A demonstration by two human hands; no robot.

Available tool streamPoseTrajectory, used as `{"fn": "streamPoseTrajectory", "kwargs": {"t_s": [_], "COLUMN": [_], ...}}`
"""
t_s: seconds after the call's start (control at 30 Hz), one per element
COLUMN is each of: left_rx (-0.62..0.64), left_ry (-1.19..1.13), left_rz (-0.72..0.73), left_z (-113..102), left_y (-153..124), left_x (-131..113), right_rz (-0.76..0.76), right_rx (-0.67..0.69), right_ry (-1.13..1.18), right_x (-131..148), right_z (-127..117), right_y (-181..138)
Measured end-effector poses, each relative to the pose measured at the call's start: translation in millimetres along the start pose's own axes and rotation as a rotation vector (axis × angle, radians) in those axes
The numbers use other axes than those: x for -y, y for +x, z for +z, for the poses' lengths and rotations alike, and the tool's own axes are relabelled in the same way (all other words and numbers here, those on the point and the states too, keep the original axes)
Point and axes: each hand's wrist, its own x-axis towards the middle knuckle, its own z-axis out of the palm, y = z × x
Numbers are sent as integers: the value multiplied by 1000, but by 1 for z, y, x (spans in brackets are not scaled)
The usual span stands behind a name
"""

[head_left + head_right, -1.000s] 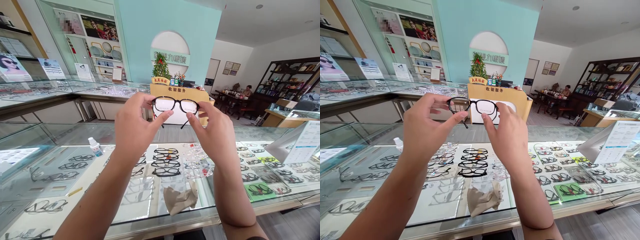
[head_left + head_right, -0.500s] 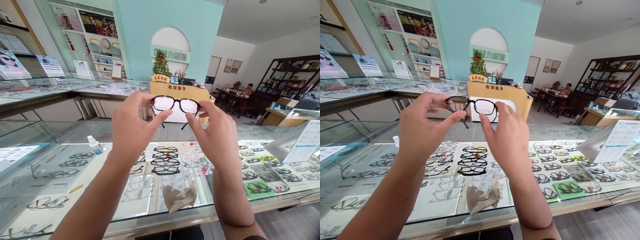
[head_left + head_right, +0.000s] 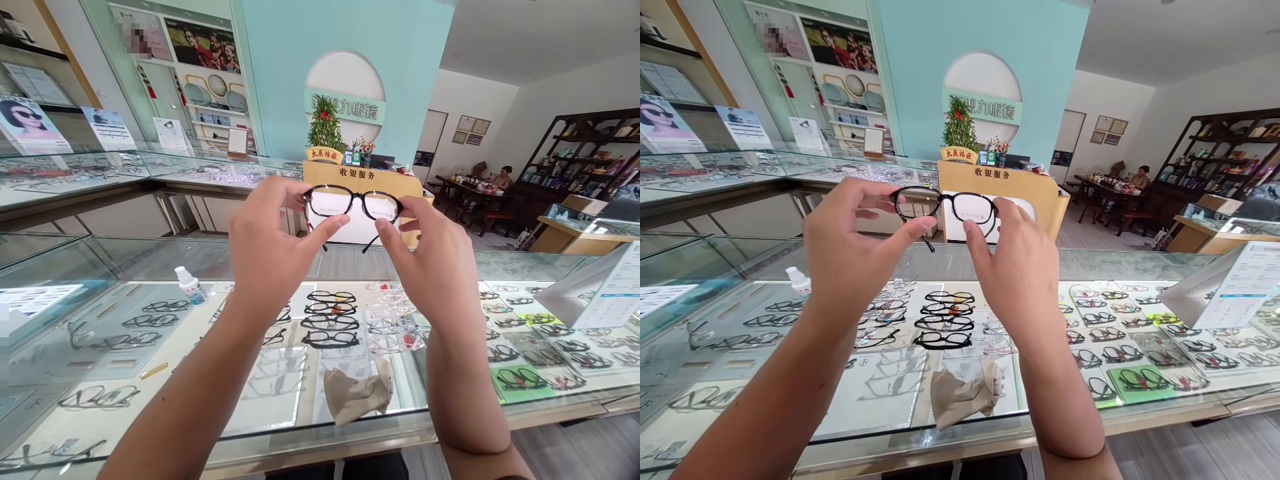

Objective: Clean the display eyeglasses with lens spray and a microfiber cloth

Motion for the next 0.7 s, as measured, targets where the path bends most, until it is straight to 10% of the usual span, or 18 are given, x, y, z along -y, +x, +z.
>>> {"fn": "streamPoseTrajectory", "kwargs": {"t_s": [0.7], "left_rx": [63], "left_ry": [-136], "left_rz": [-64], "left_z": [10], "left_y": [5], "left_x": [11], "right_rz": [-3], "right_rx": [-47], "right_ry": [15], "right_x": [3], "right_z": [1], "right_y": [0]}}
